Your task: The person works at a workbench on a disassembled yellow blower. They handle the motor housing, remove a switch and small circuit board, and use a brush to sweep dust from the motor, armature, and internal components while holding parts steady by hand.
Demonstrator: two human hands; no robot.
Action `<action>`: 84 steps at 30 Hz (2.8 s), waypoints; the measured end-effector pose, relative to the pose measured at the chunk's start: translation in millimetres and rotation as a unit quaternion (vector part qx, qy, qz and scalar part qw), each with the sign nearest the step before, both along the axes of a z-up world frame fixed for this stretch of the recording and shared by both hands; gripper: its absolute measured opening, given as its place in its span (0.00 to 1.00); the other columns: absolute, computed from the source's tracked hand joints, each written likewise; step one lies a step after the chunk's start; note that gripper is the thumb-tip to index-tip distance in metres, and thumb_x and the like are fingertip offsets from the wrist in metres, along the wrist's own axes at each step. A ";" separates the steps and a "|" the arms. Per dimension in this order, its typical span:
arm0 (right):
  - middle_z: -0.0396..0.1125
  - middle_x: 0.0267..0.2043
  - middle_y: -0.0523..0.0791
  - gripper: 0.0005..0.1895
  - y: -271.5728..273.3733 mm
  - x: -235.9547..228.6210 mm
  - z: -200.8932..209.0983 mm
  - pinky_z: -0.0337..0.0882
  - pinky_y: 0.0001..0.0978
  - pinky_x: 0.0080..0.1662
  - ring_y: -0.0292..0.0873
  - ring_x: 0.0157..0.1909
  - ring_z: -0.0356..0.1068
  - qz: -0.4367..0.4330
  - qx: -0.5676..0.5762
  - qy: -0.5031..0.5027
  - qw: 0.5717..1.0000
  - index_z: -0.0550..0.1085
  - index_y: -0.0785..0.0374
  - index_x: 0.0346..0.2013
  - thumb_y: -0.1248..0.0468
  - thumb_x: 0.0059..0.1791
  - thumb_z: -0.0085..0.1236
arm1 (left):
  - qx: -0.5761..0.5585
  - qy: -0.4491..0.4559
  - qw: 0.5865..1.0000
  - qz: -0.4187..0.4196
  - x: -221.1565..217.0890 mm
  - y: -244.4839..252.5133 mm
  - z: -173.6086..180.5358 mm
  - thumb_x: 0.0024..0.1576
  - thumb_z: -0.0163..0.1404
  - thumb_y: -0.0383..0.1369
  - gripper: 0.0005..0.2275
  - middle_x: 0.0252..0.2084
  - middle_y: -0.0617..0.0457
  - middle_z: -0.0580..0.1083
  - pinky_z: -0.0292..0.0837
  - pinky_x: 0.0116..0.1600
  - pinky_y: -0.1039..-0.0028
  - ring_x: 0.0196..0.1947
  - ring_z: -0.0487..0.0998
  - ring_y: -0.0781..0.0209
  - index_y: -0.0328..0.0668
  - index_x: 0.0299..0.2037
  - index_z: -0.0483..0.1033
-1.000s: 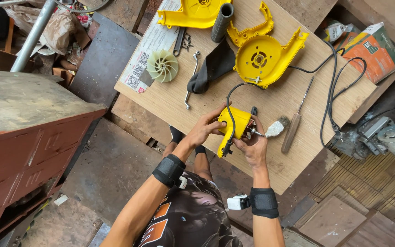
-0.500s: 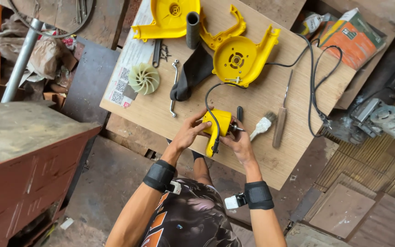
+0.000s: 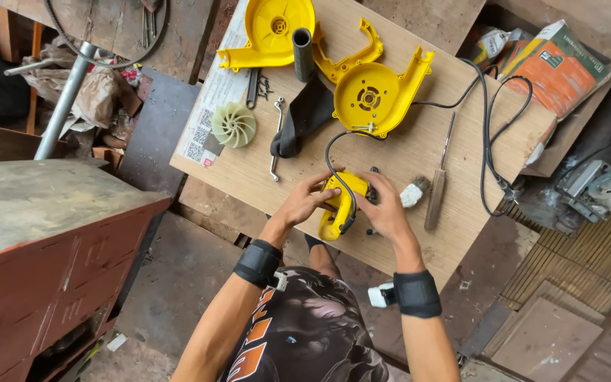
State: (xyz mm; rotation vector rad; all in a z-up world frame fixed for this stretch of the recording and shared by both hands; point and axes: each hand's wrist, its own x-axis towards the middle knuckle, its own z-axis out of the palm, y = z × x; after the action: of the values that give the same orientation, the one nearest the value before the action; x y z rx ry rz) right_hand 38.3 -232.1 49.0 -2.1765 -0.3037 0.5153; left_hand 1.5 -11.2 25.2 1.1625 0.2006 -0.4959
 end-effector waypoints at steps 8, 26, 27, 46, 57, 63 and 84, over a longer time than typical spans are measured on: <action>0.69 0.61 0.53 0.36 22.6 24.4 6.8 0.70 0.36 0.59 0.48 0.62 0.69 0.025 0.046 0.137 0.989 0.68 0.66 0.64 0.52 0.47 0.65 | -0.038 0.008 0.999 0.017 -6.5 2.2 -0.8 0.61 0.51 0.29 0.26 0.61 0.43 0.72 0.84 0.49 0.64 0.53 0.78 0.53 0.47 0.71 0.63; 0.74 0.51 0.55 0.35 43.3 36.1 37.4 0.74 0.39 0.52 0.50 0.53 0.76 0.045 -0.082 0.106 0.990 0.72 0.64 0.59 0.52 0.41 0.68 | -0.020 -0.015 0.999 0.038 -9.1 -1.9 -21.2 0.59 0.52 0.29 0.28 0.60 0.42 0.73 0.84 0.49 0.66 0.53 0.78 0.54 0.47 0.72 0.63; 0.75 0.49 0.57 0.36 45.5 34.9 41.9 0.75 0.41 0.51 0.52 0.52 0.76 0.051 -0.105 0.096 0.989 0.73 0.63 0.59 0.50 0.41 0.68 | -0.024 -0.024 0.999 0.040 -10.7 -2.7 -21.1 0.58 0.50 0.28 0.28 0.61 0.42 0.72 0.85 0.49 0.66 0.53 0.78 0.54 0.47 0.71 0.63; 0.73 0.53 0.55 0.35 42.5 41.8 7.7 0.71 0.42 0.56 0.52 0.55 0.74 0.105 -0.093 0.080 0.987 0.73 0.66 0.56 0.56 0.37 0.72 | 0.008 -0.070 0.997 0.021 -22.9 5.6 -20.8 0.54 0.52 0.25 0.32 0.64 0.42 0.71 0.83 0.55 0.67 0.62 0.74 0.54 0.44 0.72 0.61; 0.73 0.53 0.57 0.37 39.8 46.6 13.9 0.71 0.42 0.55 0.53 0.57 0.72 0.126 -0.113 0.090 0.981 0.72 0.68 0.58 0.55 0.39 0.73 | -0.044 -0.059 0.997 0.018 -21.1 6.5 -29.2 0.57 0.51 0.23 0.30 0.67 0.42 0.68 0.84 0.52 0.66 0.64 0.72 0.56 0.42 0.73 0.59; 0.73 0.51 0.56 0.36 42.0 46.7 26.1 0.73 0.42 0.54 0.53 0.54 0.74 0.124 -0.119 0.105 0.980 0.73 0.67 0.56 0.56 0.37 0.71 | -0.017 -0.064 0.998 0.003 -18.3 6.0 -19.9 0.56 0.53 0.24 0.30 0.66 0.43 0.70 0.84 0.53 0.67 0.64 0.73 0.55 0.42 0.72 0.61; 0.70 0.56 0.56 0.29 39.6 31.3 33.7 0.67 0.44 0.60 0.57 0.58 0.70 0.150 0.001 -0.017 0.989 0.72 0.69 0.58 0.57 0.47 0.65 | -0.019 -0.047 0.998 0.044 -17.7 1.5 -28.8 0.59 0.52 0.29 0.30 0.67 0.43 0.67 0.83 0.55 0.63 0.65 0.70 0.51 0.38 0.73 0.56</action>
State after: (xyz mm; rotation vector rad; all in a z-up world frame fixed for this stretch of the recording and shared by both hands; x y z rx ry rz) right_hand 69.6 -192.6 82.7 -2.1498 -0.6558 0.6420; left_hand -16.2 -9.7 -3.6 1.1330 0.1590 -0.3657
